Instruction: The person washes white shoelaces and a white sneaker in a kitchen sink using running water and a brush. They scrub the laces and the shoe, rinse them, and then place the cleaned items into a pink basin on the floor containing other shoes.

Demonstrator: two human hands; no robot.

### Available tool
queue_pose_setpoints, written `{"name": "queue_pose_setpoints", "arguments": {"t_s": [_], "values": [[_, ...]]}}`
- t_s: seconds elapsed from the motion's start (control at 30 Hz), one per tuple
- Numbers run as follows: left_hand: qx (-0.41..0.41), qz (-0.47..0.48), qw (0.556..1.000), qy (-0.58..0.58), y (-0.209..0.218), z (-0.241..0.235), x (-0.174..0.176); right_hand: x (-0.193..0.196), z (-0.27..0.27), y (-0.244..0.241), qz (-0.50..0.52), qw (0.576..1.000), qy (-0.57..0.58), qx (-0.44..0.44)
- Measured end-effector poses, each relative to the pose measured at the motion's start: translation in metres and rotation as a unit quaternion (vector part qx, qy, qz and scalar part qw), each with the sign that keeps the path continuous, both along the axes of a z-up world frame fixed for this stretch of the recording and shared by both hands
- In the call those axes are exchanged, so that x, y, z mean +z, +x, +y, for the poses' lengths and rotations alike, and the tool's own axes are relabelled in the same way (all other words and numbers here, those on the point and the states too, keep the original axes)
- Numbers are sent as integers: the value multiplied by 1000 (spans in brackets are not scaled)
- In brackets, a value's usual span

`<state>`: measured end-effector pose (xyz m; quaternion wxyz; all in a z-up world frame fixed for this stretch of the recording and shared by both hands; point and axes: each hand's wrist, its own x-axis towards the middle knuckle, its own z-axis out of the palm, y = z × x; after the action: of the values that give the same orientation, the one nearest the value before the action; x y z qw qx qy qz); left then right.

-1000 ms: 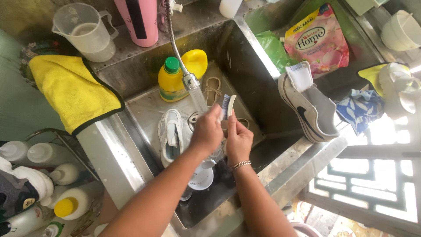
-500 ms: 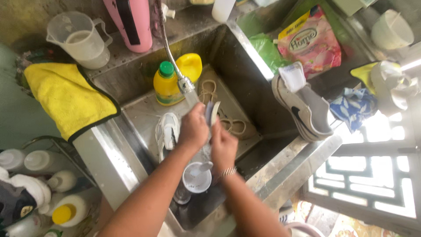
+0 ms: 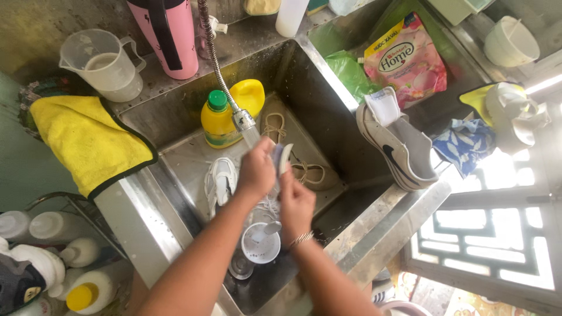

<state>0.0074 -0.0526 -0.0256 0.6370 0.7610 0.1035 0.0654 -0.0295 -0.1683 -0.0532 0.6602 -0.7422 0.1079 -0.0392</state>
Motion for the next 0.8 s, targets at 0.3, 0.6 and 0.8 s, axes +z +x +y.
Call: {"name": "queue_pose_setpoints", "arguments": {"t_s": [0.3, 0.6, 0.8], "values": [[13, -15, 1000, -12, -9, -10, -20, 2, 0, 1, -88, 993, -85, 7], [-11, -69, 994, -88, -6, -1, -16, 7, 5, 9, -33, 992, -118, 5], [16, -7, 985, -170, -12, 3, -15, 12, 10, -6, -74, 982, -169, 40]]}}
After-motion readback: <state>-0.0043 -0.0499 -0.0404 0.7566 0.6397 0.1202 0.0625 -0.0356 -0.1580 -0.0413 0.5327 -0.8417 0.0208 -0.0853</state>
